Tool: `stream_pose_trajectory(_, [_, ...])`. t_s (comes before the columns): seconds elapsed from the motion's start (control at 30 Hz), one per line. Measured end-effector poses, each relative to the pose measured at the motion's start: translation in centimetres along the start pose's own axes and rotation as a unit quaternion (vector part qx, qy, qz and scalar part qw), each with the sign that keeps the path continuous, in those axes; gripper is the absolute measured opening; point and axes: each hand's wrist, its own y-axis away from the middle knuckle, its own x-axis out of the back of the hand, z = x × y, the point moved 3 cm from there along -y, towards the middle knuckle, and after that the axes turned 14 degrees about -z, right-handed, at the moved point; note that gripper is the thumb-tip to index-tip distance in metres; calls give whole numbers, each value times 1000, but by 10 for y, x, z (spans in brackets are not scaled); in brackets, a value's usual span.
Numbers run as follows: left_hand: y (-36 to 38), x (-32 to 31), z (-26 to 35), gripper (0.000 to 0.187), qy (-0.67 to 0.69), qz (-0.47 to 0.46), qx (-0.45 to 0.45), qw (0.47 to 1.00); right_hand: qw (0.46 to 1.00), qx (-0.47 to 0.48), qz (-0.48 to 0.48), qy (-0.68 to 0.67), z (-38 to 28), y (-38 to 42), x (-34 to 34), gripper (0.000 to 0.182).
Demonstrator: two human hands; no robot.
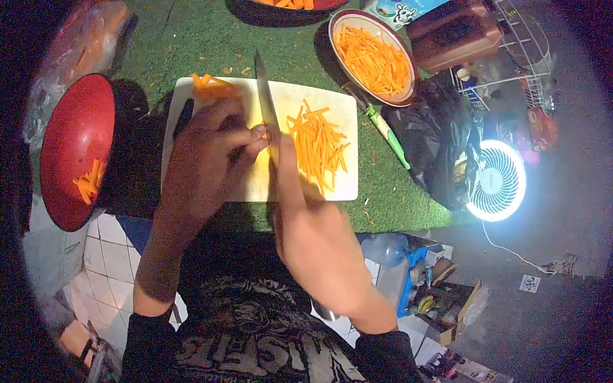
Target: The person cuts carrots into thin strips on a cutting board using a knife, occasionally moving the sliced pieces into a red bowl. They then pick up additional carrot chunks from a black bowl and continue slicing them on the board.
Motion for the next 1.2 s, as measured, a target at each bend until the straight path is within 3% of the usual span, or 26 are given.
stream_pose_trajectory(0.17, [0,-1,-1,10,29,-2,23,999,997,-34,-68,-28,6,49,3,84])
stream_pose_trajectory(0.3, [1,-2,-4,18,25,-29,41,998,993,-47,-111,15,7,79,17,74])
stream_pose_trajectory(0.4, [0,-1,-5,22,13,-46,41,998,984,-76,-157,-42,20,98,24,69])
stream_pose_trajectory(0.53, [1,1,-2,19,7,-43,31,999,991,-99,-65,-57,22,94,31,62])
stream_pose_trajectory(0.63, [1,5,-4,18,35,-38,38,998,993,-52,-3,-102,26,72,24,61])
stream_pose_trajectory(0.7, [1,7,-3,17,52,14,5,999,990,-57,21,-124,20,63,20,58])
stream_pose_trajectory(0.83, [10,20,16,27,19,81,-28,996,995,36,50,-84,25,50,8,52])
stream_pose_trajectory(0.97, [11,18,39,46,-69,-74,-102,990,993,41,75,-79,29,41,-4,53])
stream_pose_trajectory(1.2, [-2,-4,41,42,-188,-130,-153,961,995,61,68,-32,29,35,-2,49])
